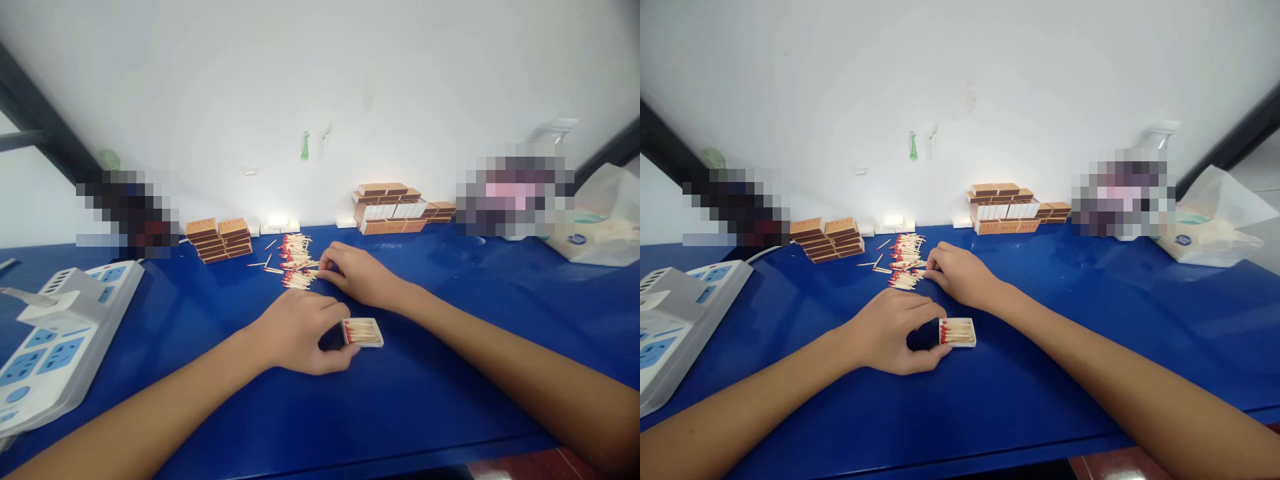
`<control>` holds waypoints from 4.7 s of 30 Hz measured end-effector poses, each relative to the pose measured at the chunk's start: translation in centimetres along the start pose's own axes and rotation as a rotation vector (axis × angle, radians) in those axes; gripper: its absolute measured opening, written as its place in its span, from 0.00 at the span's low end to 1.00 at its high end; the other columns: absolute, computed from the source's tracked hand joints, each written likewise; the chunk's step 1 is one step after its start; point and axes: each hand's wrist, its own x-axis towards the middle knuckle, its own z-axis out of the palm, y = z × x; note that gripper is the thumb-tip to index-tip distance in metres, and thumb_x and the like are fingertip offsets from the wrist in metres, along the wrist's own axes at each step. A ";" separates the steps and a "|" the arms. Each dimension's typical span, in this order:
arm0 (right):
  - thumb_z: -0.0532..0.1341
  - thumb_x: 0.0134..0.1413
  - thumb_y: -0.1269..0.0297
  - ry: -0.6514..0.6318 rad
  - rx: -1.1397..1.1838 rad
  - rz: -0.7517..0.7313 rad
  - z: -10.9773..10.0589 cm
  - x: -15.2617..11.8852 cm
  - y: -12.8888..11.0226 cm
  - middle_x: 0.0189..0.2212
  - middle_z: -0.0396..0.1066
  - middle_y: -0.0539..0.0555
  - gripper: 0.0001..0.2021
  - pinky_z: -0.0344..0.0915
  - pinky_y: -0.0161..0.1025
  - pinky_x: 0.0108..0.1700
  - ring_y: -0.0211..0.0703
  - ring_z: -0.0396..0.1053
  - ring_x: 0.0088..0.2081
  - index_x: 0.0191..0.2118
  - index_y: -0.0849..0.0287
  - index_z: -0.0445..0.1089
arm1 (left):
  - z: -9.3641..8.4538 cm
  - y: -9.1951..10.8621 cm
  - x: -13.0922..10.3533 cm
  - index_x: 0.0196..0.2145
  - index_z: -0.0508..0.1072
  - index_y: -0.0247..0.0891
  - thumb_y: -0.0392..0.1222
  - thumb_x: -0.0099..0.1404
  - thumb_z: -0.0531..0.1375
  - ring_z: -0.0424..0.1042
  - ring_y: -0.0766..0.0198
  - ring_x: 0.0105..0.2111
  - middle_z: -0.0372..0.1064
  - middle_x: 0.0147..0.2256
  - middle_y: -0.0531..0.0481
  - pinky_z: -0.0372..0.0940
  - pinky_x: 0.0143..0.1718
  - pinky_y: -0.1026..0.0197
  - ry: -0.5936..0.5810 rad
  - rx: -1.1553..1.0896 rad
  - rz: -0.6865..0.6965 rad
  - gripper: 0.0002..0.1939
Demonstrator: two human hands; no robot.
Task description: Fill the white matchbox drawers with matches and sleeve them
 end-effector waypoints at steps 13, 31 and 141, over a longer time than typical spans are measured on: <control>0.58 0.70 0.66 -0.039 -0.186 -0.040 -0.4 -0.5 0.7 0.39 0.70 0.54 0.05 0.60 0.39 0.37 0.42 0.68 0.36 0.39 0.58 0.68 | -0.5 -0.6 0.2 0.39 0.77 0.39 0.51 0.65 0.62 0.70 0.65 0.23 0.73 0.25 0.53 0.60 0.23 0.61 0.070 0.033 -0.065 0.13; 0.52 0.72 0.61 0.002 -0.208 -0.090 -2.3 -1.8 4.2 0.40 0.70 0.57 0.10 0.62 0.41 0.37 0.45 0.69 0.36 0.41 0.58 0.67 | -0.5 -1.3 0.6 0.41 0.78 0.38 0.53 0.66 0.61 0.67 0.66 0.19 0.68 0.20 0.56 0.58 0.24 0.62 0.157 0.195 -0.345 0.16; 0.57 0.70 0.62 -0.090 0.110 -0.148 -5.1 -2.5 1.7 0.37 0.70 0.53 0.08 0.61 0.39 0.37 0.41 0.65 0.35 0.38 0.56 0.69 | -0.5 -1.5 0.6 0.41 0.79 0.39 0.55 0.66 0.62 0.65 0.67 0.19 0.66 0.19 0.57 0.58 0.26 0.63 0.164 0.164 -0.404 0.17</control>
